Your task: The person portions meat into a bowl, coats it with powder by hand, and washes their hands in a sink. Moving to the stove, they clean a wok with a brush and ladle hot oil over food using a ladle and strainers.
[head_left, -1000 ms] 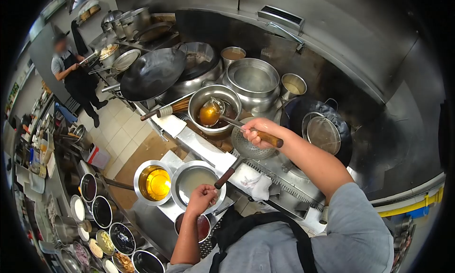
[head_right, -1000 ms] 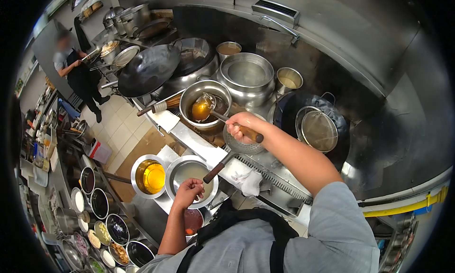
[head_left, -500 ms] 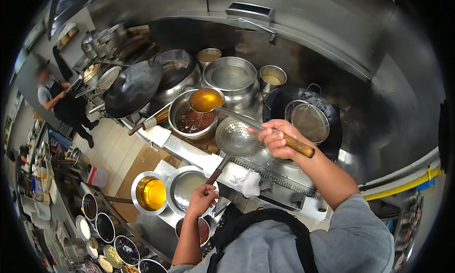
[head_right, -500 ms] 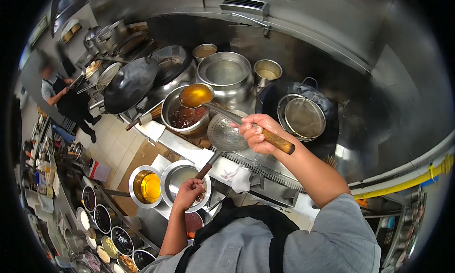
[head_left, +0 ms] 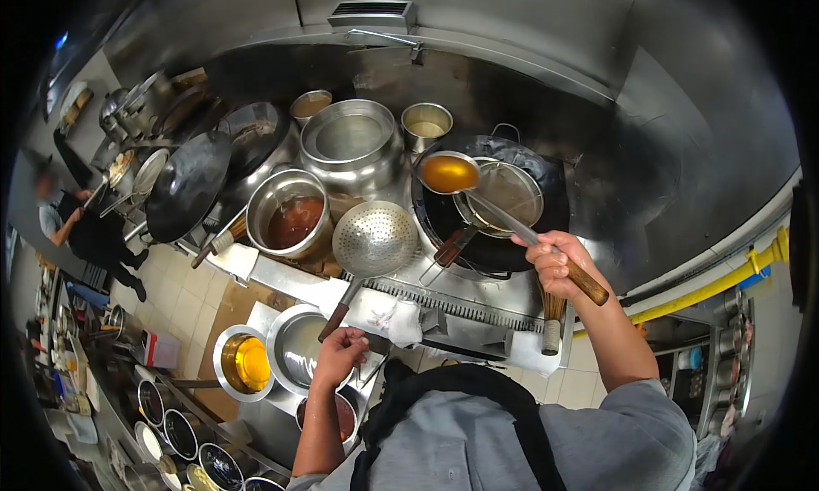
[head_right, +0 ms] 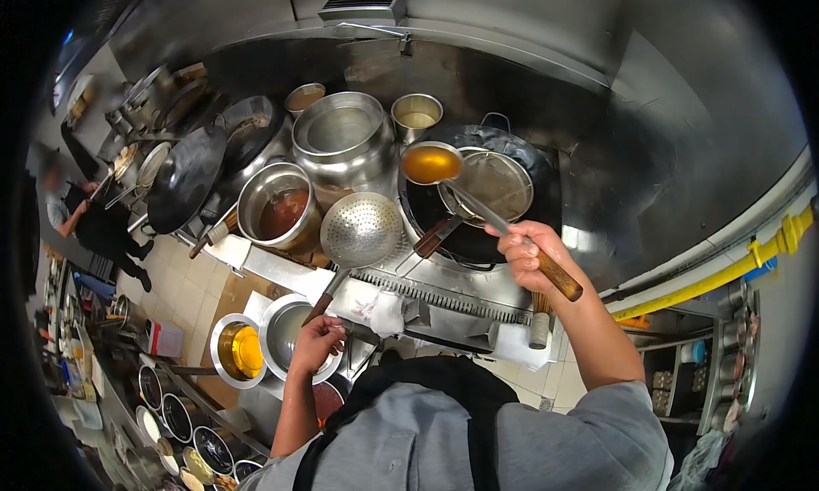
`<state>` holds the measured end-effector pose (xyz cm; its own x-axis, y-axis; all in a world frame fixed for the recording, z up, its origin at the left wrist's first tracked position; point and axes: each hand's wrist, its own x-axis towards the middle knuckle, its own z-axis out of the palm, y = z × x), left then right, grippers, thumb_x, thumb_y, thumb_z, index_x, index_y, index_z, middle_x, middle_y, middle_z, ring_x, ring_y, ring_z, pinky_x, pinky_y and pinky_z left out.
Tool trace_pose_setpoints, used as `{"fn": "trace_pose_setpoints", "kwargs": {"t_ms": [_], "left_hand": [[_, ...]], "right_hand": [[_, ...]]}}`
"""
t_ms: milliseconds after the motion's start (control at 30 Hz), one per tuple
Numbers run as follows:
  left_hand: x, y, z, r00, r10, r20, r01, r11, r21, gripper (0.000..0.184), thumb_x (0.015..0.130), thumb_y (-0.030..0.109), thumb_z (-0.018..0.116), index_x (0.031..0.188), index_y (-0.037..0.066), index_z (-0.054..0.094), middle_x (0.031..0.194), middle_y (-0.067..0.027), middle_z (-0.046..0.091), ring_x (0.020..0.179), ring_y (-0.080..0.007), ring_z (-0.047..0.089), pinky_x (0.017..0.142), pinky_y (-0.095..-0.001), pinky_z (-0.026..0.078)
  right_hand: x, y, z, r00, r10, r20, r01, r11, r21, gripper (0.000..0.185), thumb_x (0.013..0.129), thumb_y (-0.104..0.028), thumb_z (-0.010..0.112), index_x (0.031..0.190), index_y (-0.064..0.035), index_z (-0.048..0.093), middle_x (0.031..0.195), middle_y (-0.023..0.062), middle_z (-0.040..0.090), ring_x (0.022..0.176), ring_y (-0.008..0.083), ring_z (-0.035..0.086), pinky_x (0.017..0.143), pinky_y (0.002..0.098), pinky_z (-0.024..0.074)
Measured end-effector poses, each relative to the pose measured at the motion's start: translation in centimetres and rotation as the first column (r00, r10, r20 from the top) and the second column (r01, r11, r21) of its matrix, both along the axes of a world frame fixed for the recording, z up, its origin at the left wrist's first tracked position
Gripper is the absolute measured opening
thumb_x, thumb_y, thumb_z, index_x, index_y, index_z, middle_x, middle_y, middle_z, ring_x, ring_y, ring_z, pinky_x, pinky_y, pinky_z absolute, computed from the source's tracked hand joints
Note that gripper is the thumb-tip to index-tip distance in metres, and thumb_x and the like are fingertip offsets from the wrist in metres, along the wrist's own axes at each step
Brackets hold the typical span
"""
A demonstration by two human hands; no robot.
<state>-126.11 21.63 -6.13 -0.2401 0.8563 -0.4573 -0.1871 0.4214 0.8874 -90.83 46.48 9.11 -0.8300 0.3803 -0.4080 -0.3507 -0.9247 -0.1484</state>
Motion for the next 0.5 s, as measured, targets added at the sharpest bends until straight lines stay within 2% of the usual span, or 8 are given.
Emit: {"fn": "trace_pose_setpoints", "kwargs": {"t_ms": [133, 200, 233, 333, 400, 433, 467, 500], "left_hand": [[0.6, 0.5, 0.4, 0.999, -0.020, -0.028, 0.021, 1.000, 0.005, 0.022, 0.083, 0.009, 0.065, 0.100, -0.001, 0.056, 0.075, -0.0045, 0.062, 0.059, -0.0104, 0.058, 0.053, -0.0236, 0.047], [0.8, 0.7, 0.6, 0.999, -0.025, -0.035, 0.025, 1.000, -0.001, 0.022, 0.083, 0.009, 0.065, 0.100, -0.001, 0.056, 0.075, -0.0044, 0.062, 0.059, -0.0104, 0.057, 0.053, -0.0238, 0.047], [0.7, 0.8, 0.7, 0.999, -0.025, -0.042, 0.025, 1.000, -0.002, 0.022, 0.083, 0.009, 0.065, 0.100, -0.001, 0.056, 0.075, -0.0044, 0.061, 0.059, -0.0105, 0.057, 0.053, -0.0240, 0.047], [0.5, 0.9, 1.1, 0.999, 0.006, -0.045, -0.008, 1.000, -0.029, 0.023, 0.082, 0.009, 0.066, 0.100, -0.001, 0.055, 0.075, -0.0045, 0.061, 0.059, -0.0106, 0.057, 0.053, -0.0243, 0.047], [0.1, 0.9, 0.4, 0.999, 0.007, -0.046, -0.008, 1.000, -0.023, 0.023, 0.082, 0.009, 0.066, 0.100, 0.000, 0.055, 0.075, -0.0046, 0.061, 0.058, -0.0107, 0.056, 0.053, -0.0244, 0.046], [0.0, 0.8, 0.1, 0.999, 0.001, -0.048, -0.002, 1.000, -0.026, 0.023, 0.082, 0.009, 0.066, 0.101, 0.000, 0.055, 0.075, -0.0046, 0.061, 0.058, -0.0107, 0.056, 0.052, -0.0244, 0.046], [-0.1, 0.7, 0.0, 0.999, 0.003, -0.046, -0.005, 1.000, -0.025, 0.023, 0.082, 0.009, 0.066, 0.101, 0.000, 0.055, 0.075, -0.0046, 0.061, 0.058, -0.0107, 0.056, 0.052, -0.0244, 0.046], [-0.3, 0.7, -0.1, 0.999, 0.004, -0.044, -0.005, 1.000, -0.020, 0.023, 0.082, 0.010, 0.066, 0.101, 0.000, 0.055, 0.075, -0.0046, 0.060, 0.058, -0.0108, 0.056, 0.052, -0.0245, 0.046]], "right_hand": [[2.8, -0.1, -1.6, 0.975, -0.139, 0.174, 0.139, 0.990, 0.012, 0.028, 0.087, -0.014, 0.050, 0.109, 0.0035, 0.049, 0.063, -0.0003, 0.046, 0.041, 0.0054, 0.042, 0.034, 0.0217, 0.0358], [2.9, -0.7, -1.9, 0.703, -0.248, 0.667, -0.023, 0.929, 0.369, 0.031, 0.086, -0.012, 0.051, 0.115, -0.0011, 0.048, 0.062, 0.0025, 0.046, 0.042, 0.0079, 0.042, 0.033, 0.0231, 0.0331], [3.3, -0.4, -3.4, 0.568, -0.321, 0.758, -0.267, 0.799, 0.539, 0.013, 0.082, -0.009, 0.057, 0.091, -0.0010, 0.052, 0.058, 0.0034, 0.049, 0.038, 0.0129, 0.046, 0.034, 0.0286, 0.0381], [4.7, -1.1, -4.7, 0.417, -0.440, 0.795, -0.417, 0.685, 0.598, 0.014, 0.081, -0.006, 0.057, 0.094, -0.0010, 0.054, 0.057, 0.0076, 0.052, 0.037, 0.0186, 0.048, 0.035, 0.0328, 0.0404], [6.2, -1.1, -6.0, 0.421, -0.481, 0.769, -0.419, 0.649, 0.635, 0.020, 0.080, -0.003, 0.055, 0.100, -0.0002, 0.055, 0.060, 0.0088, 0.054, 0.039, 0.0196, 0.050, 0.036, 0.0343, 0.0408], [6.8, -1.1, -7.6, 0.260, -0.789, 0.557, -0.654, 0.280, 0.702, 0.022, 0.080, -0.002, 0.054, 0.102, -0.0001, 0.056, 0.063, 0.0087, 0.055, 0.040, 0.0191, 0.051, 0.036, 0.0340, 0.0408], [7.1, -0.8, -9.1, 0.204, -0.960, 0.190, -0.847, -0.076, 0.526, 0.024, 0.080, -0.002, 0.054, 0.105, 0.0000, 0.056, 0.065, 0.0086, 0.056, 0.041, 0.0186, 0.051, 0.035, 0.0337, 0.0407], [7.1, -0.3, -9.9, 0.201, -0.949, 0.242, -0.812, -0.023, 0.584, 0.031, 0.081, -0.002, 0.052, 0.112, -0.0009, 0.055, 0.067, 0.0060, 0.054, 0.042, 0.0151, 0.050, 0.035, 0.0303, 0.0395]]}}
